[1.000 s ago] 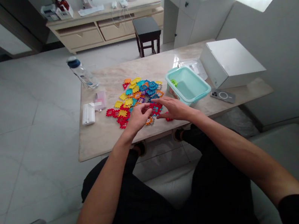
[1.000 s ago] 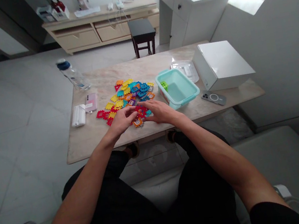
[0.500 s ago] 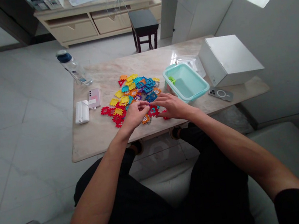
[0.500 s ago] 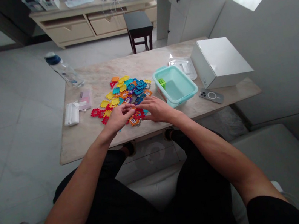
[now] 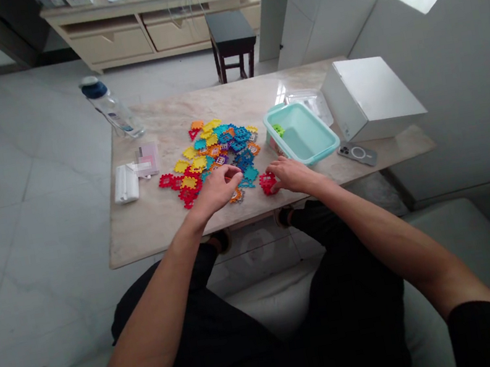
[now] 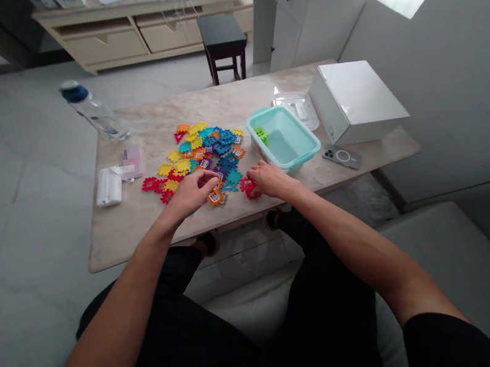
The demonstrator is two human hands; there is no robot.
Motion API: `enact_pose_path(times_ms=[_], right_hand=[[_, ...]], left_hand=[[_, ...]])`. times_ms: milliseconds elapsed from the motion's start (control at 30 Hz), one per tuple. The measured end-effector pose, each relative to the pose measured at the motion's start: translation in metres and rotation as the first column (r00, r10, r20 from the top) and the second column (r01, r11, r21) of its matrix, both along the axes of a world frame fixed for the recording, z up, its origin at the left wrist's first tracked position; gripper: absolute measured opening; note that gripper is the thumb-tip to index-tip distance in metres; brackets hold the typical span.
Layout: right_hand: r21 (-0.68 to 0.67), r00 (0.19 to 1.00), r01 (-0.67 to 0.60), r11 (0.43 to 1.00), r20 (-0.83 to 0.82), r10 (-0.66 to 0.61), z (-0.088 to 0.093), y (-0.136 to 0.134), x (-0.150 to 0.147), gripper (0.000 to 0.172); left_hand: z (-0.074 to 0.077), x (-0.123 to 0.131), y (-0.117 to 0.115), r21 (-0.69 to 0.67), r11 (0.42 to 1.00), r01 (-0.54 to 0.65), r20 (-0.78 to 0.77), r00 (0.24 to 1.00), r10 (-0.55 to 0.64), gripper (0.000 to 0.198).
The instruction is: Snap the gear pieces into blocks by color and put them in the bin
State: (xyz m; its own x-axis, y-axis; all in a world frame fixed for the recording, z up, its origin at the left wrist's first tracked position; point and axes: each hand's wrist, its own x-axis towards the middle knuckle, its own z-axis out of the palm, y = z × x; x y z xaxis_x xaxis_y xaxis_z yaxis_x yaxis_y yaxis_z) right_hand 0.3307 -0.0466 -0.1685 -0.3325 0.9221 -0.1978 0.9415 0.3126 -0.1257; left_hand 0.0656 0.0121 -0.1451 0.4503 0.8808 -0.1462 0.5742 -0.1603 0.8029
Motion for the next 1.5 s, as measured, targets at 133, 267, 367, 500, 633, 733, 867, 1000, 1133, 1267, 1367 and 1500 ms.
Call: enact_pose_path(times_ms=[133, 267, 367, 500, 633, 733, 867, 1000, 1133, 1267, 1367, 1500], right_hand=[[0.031, 0.998, 0.048, 0.998, 0.032, -0.049, -0.009, -0.004, 0.003, 0.035], [-0.050, 0.997, 0.076, 0.996, 0.009, -0.076, -0.014, -0.009, 0.009, 0.043], [-0.084, 0.996, 0.081, 0.993, -0.032, -0.084, -0.017, -0.010, 0.015, 0.047], [-0.121, 0.992, 0.103, 0.987, -0.061, -0.111, -0.027, -0.006, 0.020, 0.054], [-0.134, 0.993, 0.097, 0.986, -0.057, -0.105, -0.035, -0.002, 0.021, 0.057], [-0.132, 0.995, 0.073, 0.989, -0.051, -0.080, -0.037, -0.002, 0.020, 0.059], [-0.140, 0.998, 0.044, 0.989, -0.032, -0.049, -0.039, -0.002, 0.018, 0.059], [-0.127, 0.999, 0.026, 0.992, -0.021, -0.028, -0.042, -0.002, 0.017, 0.065], [-0.104, 1.000, 0.004, 0.995, -0.022, -0.006, -0.046, -0.002, 0.015, 0.071], [-0.088, 0.999, -0.048, 0.995, 0.011, 0.049, -0.045, 0.001, 0.008, 0.062], [-0.090, 0.995, -0.085, 0.992, 0.036, 0.089, -0.042, 0.002, 0.001, 0.053], [-0.095, 0.991, -0.103, 0.990, 0.080, 0.111, -0.039, 0.002, -0.008, 0.040]], left_hand=[[0.000, -0.001, -0.001, 0.024, 0.999, 0.032, -0.024, 0.999, -0.032, 0.032], [0.000, -0.003, 0.001, 0.022, 0.999, 0.033, -0.047, 0.998, -0.032, 0.035], [0.000, -0.003, 0.002, 0.012, 0.999, 0.030, -0.061, 0.998, -0.029, 0.035], [0.002, -0.004, 0.001, 0.028, 0.999, 0.040, -0.073, 0.997, -0.038, 0.036], [0.006, -0.003, -0.001, 0.038, 0.998, 0.047, -0.090, 0.995, -0.043, 0.039], [0.010, -0.002, -0.002, 0.039, 0.999, 0.036, -0.107, 0.994, -0.031, 0.038], [0.013, -0.002, -0.004, 0.045, 0.999, 0.029, -0.121, 0.992, -0.024, 0.034], [0.015, -0.002, -0.006, 0.077, 0.997, 0.028, -0.146, 0.989, -0.016, 0.031], [0.016, -0.002, -0.006, 0.099, 0.995, 0.027, -0.163, 0.987, -0.011, 0.029], [0.017, -0.002, -0.007, 0.112, 0.993, 0.023, -0.162, 0.987, -0.005, 0.027], [0.016, -0.002, -0.007, 0.117, 0.993, 0.032, -0.150, 0.989, -0.014, 0.027], [0.016, -0.003, -0.008, 0.118, 0.992, 0.042, -0.146, 0.989, -0.025, 0.027]])
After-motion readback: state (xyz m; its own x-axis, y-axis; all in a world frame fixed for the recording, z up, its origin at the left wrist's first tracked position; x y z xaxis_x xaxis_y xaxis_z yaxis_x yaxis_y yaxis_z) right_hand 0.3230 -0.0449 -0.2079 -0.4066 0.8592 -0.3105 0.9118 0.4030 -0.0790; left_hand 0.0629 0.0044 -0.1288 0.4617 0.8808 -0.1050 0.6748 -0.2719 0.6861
